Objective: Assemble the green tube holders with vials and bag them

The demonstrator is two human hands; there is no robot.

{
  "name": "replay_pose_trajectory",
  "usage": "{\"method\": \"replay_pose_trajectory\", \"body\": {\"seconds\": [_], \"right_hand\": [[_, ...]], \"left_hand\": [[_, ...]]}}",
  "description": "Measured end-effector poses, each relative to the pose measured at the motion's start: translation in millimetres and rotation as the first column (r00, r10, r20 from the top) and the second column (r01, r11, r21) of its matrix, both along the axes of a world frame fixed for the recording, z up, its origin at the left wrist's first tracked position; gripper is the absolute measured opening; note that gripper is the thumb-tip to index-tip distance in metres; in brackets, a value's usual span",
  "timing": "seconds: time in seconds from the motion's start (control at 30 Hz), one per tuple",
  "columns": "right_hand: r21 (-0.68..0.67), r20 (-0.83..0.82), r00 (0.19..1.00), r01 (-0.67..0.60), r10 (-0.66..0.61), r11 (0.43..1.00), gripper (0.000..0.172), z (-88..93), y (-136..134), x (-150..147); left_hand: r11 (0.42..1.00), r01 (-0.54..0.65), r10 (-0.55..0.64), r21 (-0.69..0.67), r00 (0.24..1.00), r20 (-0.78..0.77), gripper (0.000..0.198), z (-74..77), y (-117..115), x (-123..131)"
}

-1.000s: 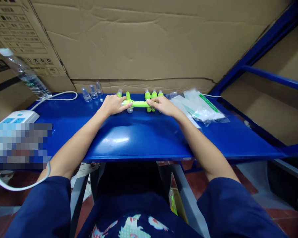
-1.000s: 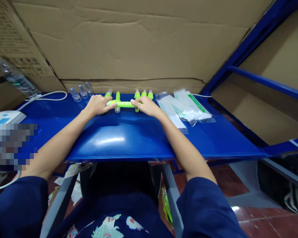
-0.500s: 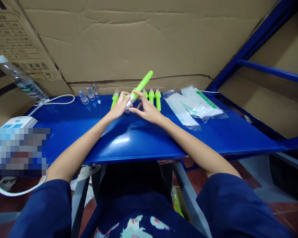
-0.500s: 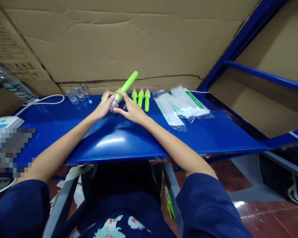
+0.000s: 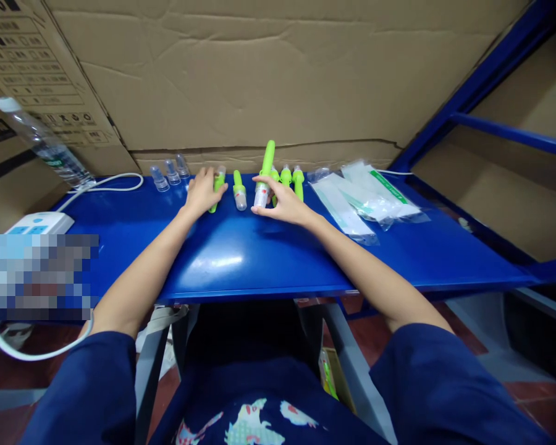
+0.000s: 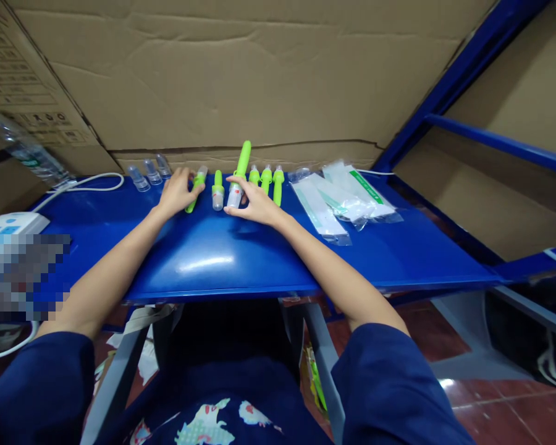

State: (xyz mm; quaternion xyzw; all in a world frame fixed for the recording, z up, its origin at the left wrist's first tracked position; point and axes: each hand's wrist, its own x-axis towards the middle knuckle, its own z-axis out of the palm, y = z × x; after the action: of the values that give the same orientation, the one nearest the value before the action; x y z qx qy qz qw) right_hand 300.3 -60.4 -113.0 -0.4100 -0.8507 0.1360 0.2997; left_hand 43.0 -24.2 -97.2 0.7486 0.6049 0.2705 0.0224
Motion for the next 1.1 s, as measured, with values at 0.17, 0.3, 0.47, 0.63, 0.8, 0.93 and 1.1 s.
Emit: {"method": "replay_pose_trajectory", "body": {"seconds": [0.17,0.3,0.47,0.63,0.8,0.93,1.1], "right_hand": [[-0.123,0.143,0.989,0.037,-0.019,0.992,0.071,5.4,-6,-1],[-0.13,0.193,0.98,0.076,-0.05,0.989,0.068,7.5,-10,-4],[-0.156,0.276,0.96,0.092,-0.046,0.983,0.07,7.2,-10,-6],[-0.19,0.331,0.943,0.114,-0.045,0.975,0.074,9.8,-13,-7],[-0.183,0.359,0.931,0.145,-0.072,0.972,0.085,15.7,-19,-8],[-0.189,0.372,0.921,0.201,-0.119,0.961,0.092,18.0,-22,-11],[-0.15,0.343,0.93,0.19,-0.129,0.97,0.086,9.8,-16,-10]], "left_hand": [[0.938,-0.121,0.047,-0.326,0.973,-0.225,0.047,4.5,13,-27],[0.93,-0.143,0.035,-0.339,0.951,-0.307,0.052,11.1,21,-42],[0.958,-0.215,0.141,-0.189,0.929,-0.341,0.053,9.9,21,-54],[0.957,-0.209,0.169,-0.203,0.966,-0.196,0.044,12.9,18,-57],[0.971,-0.115,0.095,-0.211,0.99,-0.103,0.039,13.5,20,-54],[0.973,0.035,-0.038,-0.229,0.999,-0.007,0.041,6.3,24,-47],[0.896,0.316,-0.27,-0.311,0.945,0.182,0.033,1.1,23,-34]]}}
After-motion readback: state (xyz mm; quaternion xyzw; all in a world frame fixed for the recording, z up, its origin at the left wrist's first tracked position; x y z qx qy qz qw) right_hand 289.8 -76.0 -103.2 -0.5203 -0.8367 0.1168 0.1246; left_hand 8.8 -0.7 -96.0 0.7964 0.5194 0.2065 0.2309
